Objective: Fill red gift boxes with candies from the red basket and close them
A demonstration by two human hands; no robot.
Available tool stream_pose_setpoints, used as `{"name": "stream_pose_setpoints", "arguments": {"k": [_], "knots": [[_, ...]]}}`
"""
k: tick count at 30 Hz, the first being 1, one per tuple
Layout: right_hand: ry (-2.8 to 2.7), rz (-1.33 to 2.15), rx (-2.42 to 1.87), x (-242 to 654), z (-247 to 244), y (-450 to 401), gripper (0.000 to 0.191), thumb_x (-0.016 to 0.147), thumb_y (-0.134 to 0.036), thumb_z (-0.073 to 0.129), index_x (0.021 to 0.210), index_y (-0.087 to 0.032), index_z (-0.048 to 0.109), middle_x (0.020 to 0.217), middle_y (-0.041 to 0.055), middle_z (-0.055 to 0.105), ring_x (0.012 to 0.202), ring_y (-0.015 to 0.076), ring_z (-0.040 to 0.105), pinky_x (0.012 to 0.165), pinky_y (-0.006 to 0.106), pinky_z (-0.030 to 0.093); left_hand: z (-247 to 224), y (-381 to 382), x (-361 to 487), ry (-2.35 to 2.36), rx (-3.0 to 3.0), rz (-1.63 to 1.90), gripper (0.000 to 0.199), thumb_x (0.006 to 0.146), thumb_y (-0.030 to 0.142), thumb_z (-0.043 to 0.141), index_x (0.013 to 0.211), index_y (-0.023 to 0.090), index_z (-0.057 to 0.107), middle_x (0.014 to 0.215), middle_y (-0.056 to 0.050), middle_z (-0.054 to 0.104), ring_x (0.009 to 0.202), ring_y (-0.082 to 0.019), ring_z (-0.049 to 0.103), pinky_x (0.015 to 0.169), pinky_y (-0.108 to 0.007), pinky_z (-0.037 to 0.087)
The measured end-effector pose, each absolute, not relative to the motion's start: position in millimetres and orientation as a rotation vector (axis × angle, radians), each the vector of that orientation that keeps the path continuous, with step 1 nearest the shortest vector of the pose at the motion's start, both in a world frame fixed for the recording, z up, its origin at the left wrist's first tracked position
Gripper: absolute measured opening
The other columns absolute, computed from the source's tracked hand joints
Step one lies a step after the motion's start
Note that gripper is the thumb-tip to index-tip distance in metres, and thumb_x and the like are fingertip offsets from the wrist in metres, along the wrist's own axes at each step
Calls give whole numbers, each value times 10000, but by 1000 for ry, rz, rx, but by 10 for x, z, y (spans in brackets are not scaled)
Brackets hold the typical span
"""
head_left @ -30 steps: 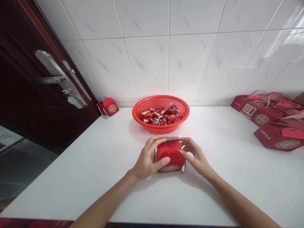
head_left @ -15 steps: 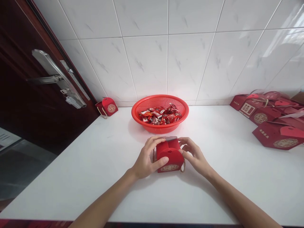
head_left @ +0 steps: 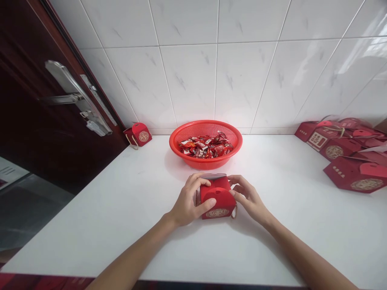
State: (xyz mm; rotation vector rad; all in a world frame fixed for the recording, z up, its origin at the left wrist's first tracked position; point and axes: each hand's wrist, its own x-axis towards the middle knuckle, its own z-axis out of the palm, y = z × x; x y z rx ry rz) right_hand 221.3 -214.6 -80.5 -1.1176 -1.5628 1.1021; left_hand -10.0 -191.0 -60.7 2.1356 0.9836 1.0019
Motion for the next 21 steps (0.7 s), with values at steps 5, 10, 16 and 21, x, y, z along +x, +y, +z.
{"name": "stream_pose_setpoints", "arguments": {"k": [5,10,16,21], "knots": [[-1569,1097,-1120,2209,-780,-2154,389,938,-527,550,1190,-231,539,1132,77,625,785,174,645,722,334,526,-601,-1918,-101,995,2144,1006,322,835,453,651,1039,210,598,1194,-110,585,1131,-288,572,975,-438,477],[-1584,1070,-1125,2202,-766,-2157,388,937,-532,546,1187,-236,544,1113,74,634,772,175,647,726,343,531,-601,-1919,-102,991,2120,997,322,836,452,660,1042,213,597,1219,-116,580,1149,-292,568,985,-443,476],[-1596,1017,-1126,2209,-787,-2147,383,943,-537,550,1180,-237,561,1104,82,653,841,198,655,783,368,540,-597,-1896,-116,920,2077,987,390,853,479,662,1140,221,606,1303,-118,543,1242,-307,536,1051,-469,454],[-1522,960,-1170,2249,-818,-2098,436,926,-605,549,1145,-232,594,1133,97,669,1049,248,646,943,423,517,-607,-1898,-131,901,1993,1069,476,861,453,681,1252,229,527,1383,-120,537,1287,-297,524,1072,-453,457]]}}
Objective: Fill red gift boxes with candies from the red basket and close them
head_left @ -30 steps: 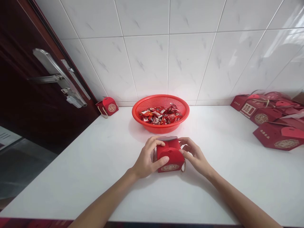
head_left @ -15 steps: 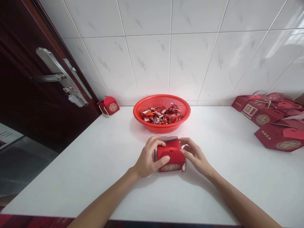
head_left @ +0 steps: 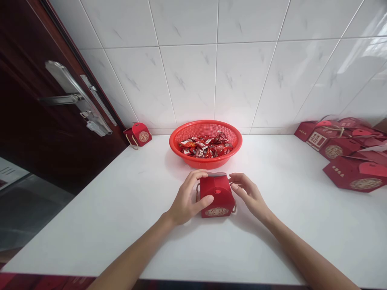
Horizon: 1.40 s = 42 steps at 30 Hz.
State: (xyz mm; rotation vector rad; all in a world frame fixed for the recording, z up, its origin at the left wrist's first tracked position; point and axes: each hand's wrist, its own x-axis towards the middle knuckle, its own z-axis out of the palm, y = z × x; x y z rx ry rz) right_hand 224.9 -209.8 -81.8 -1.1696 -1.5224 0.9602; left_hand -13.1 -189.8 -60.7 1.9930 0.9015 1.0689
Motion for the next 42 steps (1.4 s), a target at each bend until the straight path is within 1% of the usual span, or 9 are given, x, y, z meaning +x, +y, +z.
{"name": "stream_pose_setpoints", "arguments": {"k": [4,8,11,18,22,29,35,38,42], "knots": [[-1458,1020,-1234,2278,-848,-2064,524,893,-657,568,1204,-237,601,1272,121,656,1203,277,613,1029,458,490,-612,-1907,-125,941,1939,1117,638,849,397,707,1392,217,424,1318,-121,598,1252,-280,561,1096,-464,444],[-1481,1139,-1253,2269,-847,-2057,541,903,-638,569,1266,-238,596,1330,123,643,1205,282,624,1037,472,488,-586,-1903,-119,934,2048,1099,360,847,382,696,1161,214,644,1216,-102,609,1137,-266,612,1019,-432,506],[-1523,1143,-1247,2251,-828,-2054,491,924,-622,531,1198,-229,636,1309,106,657,1213,281,612,1038,465,476,-572,-1894,-122,957,2059,1086,287,843,372,692,1082,211,688,1204,-103,597,1117,-265,622,1002,-428,522],[-1490,1201,-1229,2268,-828,-2041,394,837,-557,667,1017,-209,626,782,28,702,806,229,665,815,400,512,-524,-1880,-164,1127,2116,938,382,870,490,658,1169,258,714,1249,-92,565,1173,-277,599,1023,-435,523],[-1288,1390,-1115,2313,-764,-2040,427,750,-467,772,1055,-208,623,683,-22,618,678,187,625,739,361,500,-483,-1895,-184,1174,2138,850,448,875,551,635,1211,266,714,1218,-88,556,1038,-243,642,920,-412,582],[-1167,1344,-973,2463,-585,-2062,459,757,-456,745,1145,-246,620,733,4,574,636,177,559,655,365,504,-527,-1928,-161,1162,2067,986,428,821,517,727,1172,272,736,1154,-81,551,949,-216,652,834,-387,616],[-1244,1205,-944,2524,-443,-2121,373,746,-485,746,1041,-279,649,859,55,667,641,187,556,657,405,525,-540,-1976,-107,1076,1814,1106,325,769,463,792,1021,259,766,1211,-73,534,513,-42,454,533,-307,564],[-1280,1163,-930,2519,-349,-2122,324,758,-458,756,1018,-284,674,893,56,694,652,186,563,674,406,530,-495,-1957,-111,995,1750,1130,232,754,397,803,917,234,779,1144,-65,577,495,-29,411,542,-290,530],[-1334,1105,-917,2510,-212,-2080,304,776,-445,763,1015,-269,697,908,62,712,665,185,581,687,403,540,-352,-1900,-197,892,1556,1171,181,741,336,786,855,197,770,1057,-80,650,600,-93,537,611,-298,530]]}}
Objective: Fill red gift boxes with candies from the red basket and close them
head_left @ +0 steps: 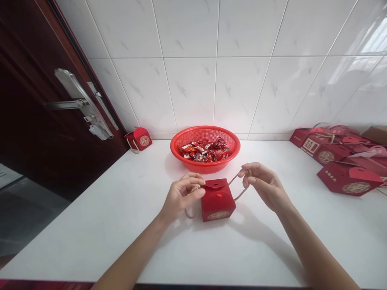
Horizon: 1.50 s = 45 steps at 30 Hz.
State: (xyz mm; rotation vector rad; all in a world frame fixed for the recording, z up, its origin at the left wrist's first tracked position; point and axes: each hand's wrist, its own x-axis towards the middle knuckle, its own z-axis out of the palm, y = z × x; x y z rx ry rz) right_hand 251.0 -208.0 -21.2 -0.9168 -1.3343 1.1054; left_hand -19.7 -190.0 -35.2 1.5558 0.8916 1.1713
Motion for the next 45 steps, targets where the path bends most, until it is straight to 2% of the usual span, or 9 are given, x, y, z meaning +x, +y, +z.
{"name": "stream_pose_setpoints", "arguments": {"k": [3,7,13,17,23,27,32,37,45], "knots": [[-1384,1070,-910,2485,-87,-2035,303,791,-434,758,1027,-253,699,896,64,718,700,194,614,705,405,552,-240,-1861,-300,739,1396,1287,163,762,278,701,888,188,755,1084,-91,682,702,-156,633,727,-365,562],[-1486,1068,-956,2385,107,-1961,292,790,-405,774,1014,-229,708,898,58,713,762,198,651,710,381,569,-193,-1857,-384,533,1350,1329,292,721,149,610,981,198,733,1105,-85,726,914,-250,715,897,-464,566],[-1736,1080,-1015,2157,369,-1850,254,820,-406,738,959,-197,702,982,70,708,821,205,662,700,352,565,-296,-1940,-288,580,1629,1490,99,911,157,640,967,197,712,1118,-77,712,954,-244,756,870,-394,623],[-1880,1042,-1046,1962,475,-1822,207,849,-358,715,963,-188,686,844,37,689,742,177,639,683,330,519,-390,-1940,-225,533,1796,1657,146,918,122,655,1029,206,698,1106,-69,693,912,-207,762,826,-337,645],[-1939,1198,-998,1679,470,-1812,331,791,-346,783,1044,-185,643,624,-42,611,626,147,588,615,285,433,-456,-1902,-236,631,1955,1715,290,872,162,721,1150,224,667,1167,-82,637,992,-197,704,854,-333,631],[-1905,1333,-924,1553,389,-1822,379,771,-287,789,1093,-199,609,694,-20,685,689,176,650,657,301,474,-432,-1910,-257,692,2002,1748,267,887,158,691,1138,239,655,1154,-64,619,990,-178,675,851,-313,611],[-1753,1386,-895,1425,318,-1855,323,782,-181,724,1085,-213,616,662,-25,681,652,190,679,653,327,527,-439,-1944,-256,777,2044,1750,330,882,136,671,1187,253,629,1193,-70,589,1114,-212,618,923,-341,569],[-1540,1399,-836,1479,363,-1826,286,785,-230,762,1046,-195,650,705,3,714,719,203,720,745,369,566,-481,-1949,-256,788,1948,1743,393,912,214,635,1294,271,561,1289,-86,520,1021,-187,613,899,-355,562],[-1381,1435,-754,1655,445,-1814,252,780,-233,806,996,-211,678,880,37,762,846,204,739,886,393,560,-521,-1944,-218,831,2043,1507,482,852,354,717,1296,259,556,1339,-103,546,1282,-298,507,1070,-470,445]]}}
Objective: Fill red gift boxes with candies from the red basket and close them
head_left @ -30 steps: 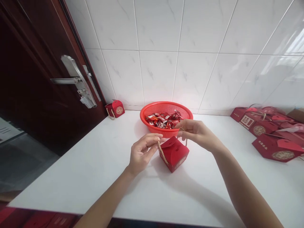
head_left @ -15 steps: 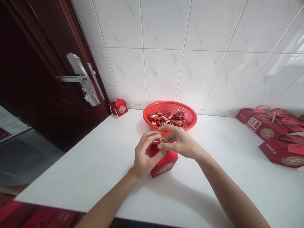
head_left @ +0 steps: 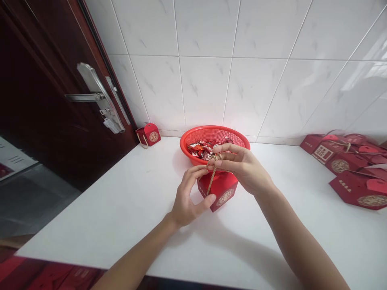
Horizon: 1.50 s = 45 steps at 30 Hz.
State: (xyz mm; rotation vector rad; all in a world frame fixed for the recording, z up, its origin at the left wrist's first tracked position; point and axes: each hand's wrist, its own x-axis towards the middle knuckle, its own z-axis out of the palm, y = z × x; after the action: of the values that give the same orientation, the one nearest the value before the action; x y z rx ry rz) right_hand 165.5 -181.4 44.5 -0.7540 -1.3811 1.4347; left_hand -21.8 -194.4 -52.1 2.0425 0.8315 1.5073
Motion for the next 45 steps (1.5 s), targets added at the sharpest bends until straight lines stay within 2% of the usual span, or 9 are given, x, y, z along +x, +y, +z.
{"name": "stream_pose_setpoints", "arguments": {"k": [5,12,17,20,27,33,39,42,45], "knots": [[-1353,1555,-687,1638,429,-1812,213,805,-208,766,999,-211,677,958,43,742,916,222,730,950,437,543,-599,-1952,-150,901,1827,1507,610,818,355,761,1344,281,462,1344,-83,569,1270,-277,528,1070,-453,448],[-1303,1699,-620,1597,456,-1790,227,770,-199,765,980,-184,682,942,53,729,985,229,711,1046,457,483,-633,-1912,-180,964,1616,1455,620,836,281,678,1392,275,405,1342,-100,566,1309,-286,494,1045,-463,465],[-1299,1732,-653,1581,434,-1778,242,764,-218,771,988,-187,684,958,59,730,974,218,706,966,399,514,-582,-1890,-162,980,1552,1419,518,868,357,673,1333,270,464,1285,-82,599,1216,-262,575,1002,-419,508],[-1325,1717,-698,1570,432,-1783,238,762,-229,775,981,-197,688,935,49,729,926,192,698,900,354,529,-570,-1889,-149,923,1605,1375,468,885,345,665,1312,267,491,1253,-77,618,1180,-254,602,956,-401,547],[-1390,1658,-718,1582,440,-1803,226,767,-251,776,966,-202,680,914,38,715,931,203,690,933,388,520,-599,-1869,-158,869,1679,1353,425,919,319,619,1321,247,502,1262,-99,637,1157,-259,628,853,-363,592],[-1414,1641,-754,1610,429,-1784,208,784,-235,753,973,-188,680,903,45,715,896,192,694,869,351,525,-594,-1847,-164,912,1722,1355,404,901,342,630,1275,236,520,1180,-83,653,1097,-245,641,830,-352,579],[-1481,1608,-783,1629,401,-1756,216,785,-278,763,966,-197,677,868,31,708,883,188,690,848,349,529,-598,-1837,-162,1029,1841,1337,358,900,353,639,1222,225,547,1080,-65,651,1045,-230,621,949,-403,524],[-1513,1567,-793,1665,401,-1753,202,801,-284,752,971,-200,681,874,32,708,875,189,687,850,360,532,-628,-1844,-158,1028,1861,1323,374,918,400,637,1245,240,548,1130,-70,633,1093,-232,599,984,-404,498],[-1541,1492,-815,1728,414,-1756,215,804,-288,750,993,-208,684,900,35,713,879,193,686,850,369,534,-658,-1859,-165,974,1887,1326,487,897,439,671,1314,244,511,1251,-100,604,1196,-262,567,1035,-431,468]]}}
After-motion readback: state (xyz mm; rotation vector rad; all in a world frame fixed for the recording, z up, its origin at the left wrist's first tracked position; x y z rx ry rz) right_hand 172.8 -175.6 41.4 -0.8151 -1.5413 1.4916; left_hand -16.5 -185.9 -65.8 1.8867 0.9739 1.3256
